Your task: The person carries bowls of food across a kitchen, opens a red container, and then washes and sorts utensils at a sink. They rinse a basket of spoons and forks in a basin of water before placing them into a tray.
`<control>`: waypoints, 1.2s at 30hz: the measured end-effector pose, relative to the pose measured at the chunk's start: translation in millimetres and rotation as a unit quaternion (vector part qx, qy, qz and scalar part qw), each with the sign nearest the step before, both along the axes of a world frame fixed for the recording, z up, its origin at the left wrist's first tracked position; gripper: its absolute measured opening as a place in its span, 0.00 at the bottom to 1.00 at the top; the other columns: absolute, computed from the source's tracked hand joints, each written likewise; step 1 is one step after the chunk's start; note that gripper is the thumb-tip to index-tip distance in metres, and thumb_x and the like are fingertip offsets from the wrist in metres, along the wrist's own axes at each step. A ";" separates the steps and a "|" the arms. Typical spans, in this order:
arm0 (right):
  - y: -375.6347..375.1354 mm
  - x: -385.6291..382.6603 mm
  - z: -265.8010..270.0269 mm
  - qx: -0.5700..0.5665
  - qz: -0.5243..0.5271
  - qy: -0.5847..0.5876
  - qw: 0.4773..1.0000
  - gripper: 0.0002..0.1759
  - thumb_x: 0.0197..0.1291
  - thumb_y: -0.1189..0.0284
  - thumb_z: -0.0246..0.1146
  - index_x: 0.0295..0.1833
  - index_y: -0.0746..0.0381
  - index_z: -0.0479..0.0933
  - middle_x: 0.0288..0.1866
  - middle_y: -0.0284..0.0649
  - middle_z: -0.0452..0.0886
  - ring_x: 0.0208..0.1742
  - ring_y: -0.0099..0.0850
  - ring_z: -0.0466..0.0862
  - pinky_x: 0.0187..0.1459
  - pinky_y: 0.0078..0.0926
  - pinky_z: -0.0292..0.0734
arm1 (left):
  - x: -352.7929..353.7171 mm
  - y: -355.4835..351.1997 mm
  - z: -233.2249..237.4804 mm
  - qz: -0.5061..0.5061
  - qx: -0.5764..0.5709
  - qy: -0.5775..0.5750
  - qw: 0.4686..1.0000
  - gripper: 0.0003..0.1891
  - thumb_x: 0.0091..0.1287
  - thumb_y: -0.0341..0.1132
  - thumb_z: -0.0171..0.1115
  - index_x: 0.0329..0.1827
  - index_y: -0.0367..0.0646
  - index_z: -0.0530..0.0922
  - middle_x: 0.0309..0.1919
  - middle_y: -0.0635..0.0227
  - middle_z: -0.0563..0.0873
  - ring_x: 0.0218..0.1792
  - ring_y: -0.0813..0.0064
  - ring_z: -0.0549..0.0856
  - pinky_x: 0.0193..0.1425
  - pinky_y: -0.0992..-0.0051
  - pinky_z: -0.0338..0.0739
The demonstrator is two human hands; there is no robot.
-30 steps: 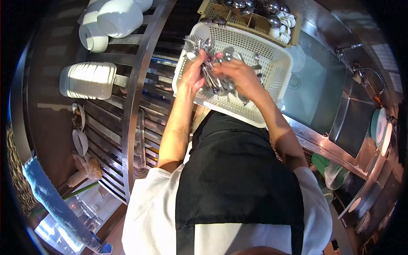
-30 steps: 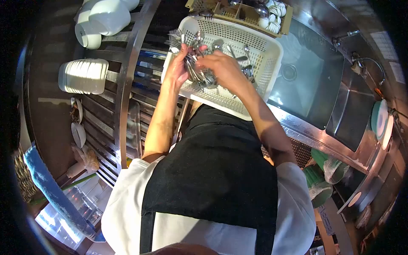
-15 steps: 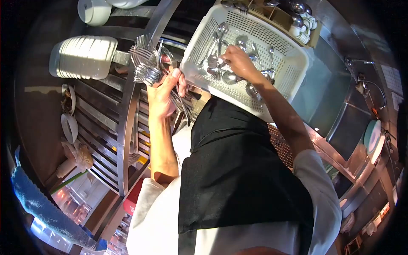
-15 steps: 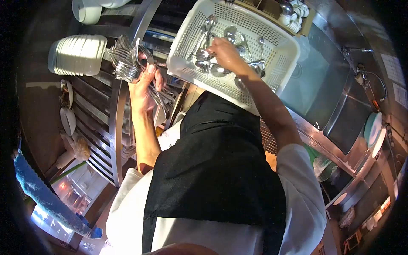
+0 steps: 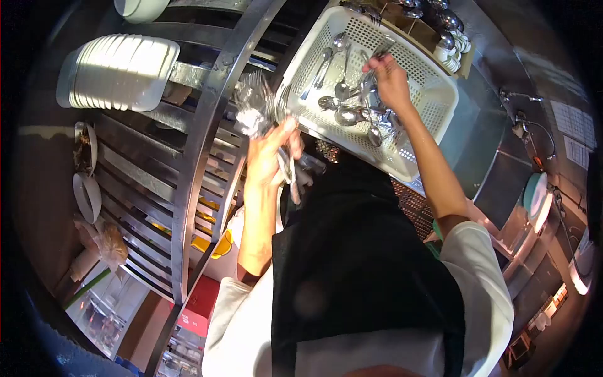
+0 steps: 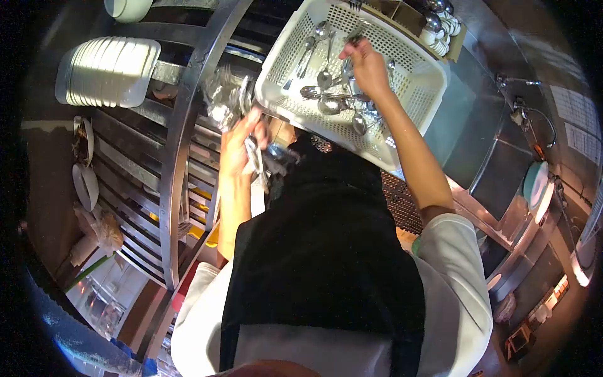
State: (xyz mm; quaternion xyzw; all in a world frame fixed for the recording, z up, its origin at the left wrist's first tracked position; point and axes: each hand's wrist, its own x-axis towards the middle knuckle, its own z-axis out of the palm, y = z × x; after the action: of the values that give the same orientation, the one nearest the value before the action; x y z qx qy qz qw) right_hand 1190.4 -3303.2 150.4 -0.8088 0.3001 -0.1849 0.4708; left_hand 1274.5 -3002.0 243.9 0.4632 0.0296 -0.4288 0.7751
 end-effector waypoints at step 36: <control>5.6 -94.3 -42.5 -0.425 0.182 0.248 0.851 0.13 0.51 0.72 0.65 0.43 0.62 0.83 0.49 0.42 0.81 0.59 0.39 0.77 0.60 0.39 0.70 | 55.2 -122.4 -61.2 -0.053 -0.037 -0.022 0.998 0.07 0.71 0.33 0.67 0.40 0.39 0.79 0.26 0.69 0.80 0.27 0.75 0.80 0.34 0.72 0.82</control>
State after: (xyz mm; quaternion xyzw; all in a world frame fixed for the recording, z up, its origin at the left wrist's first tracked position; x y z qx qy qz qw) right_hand 1096.2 -3297.6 107.9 -0.9891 0.1461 0.0012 0.0164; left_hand 1329.7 -3124.4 182.7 0.4443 -0.0283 -0.4601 0.7682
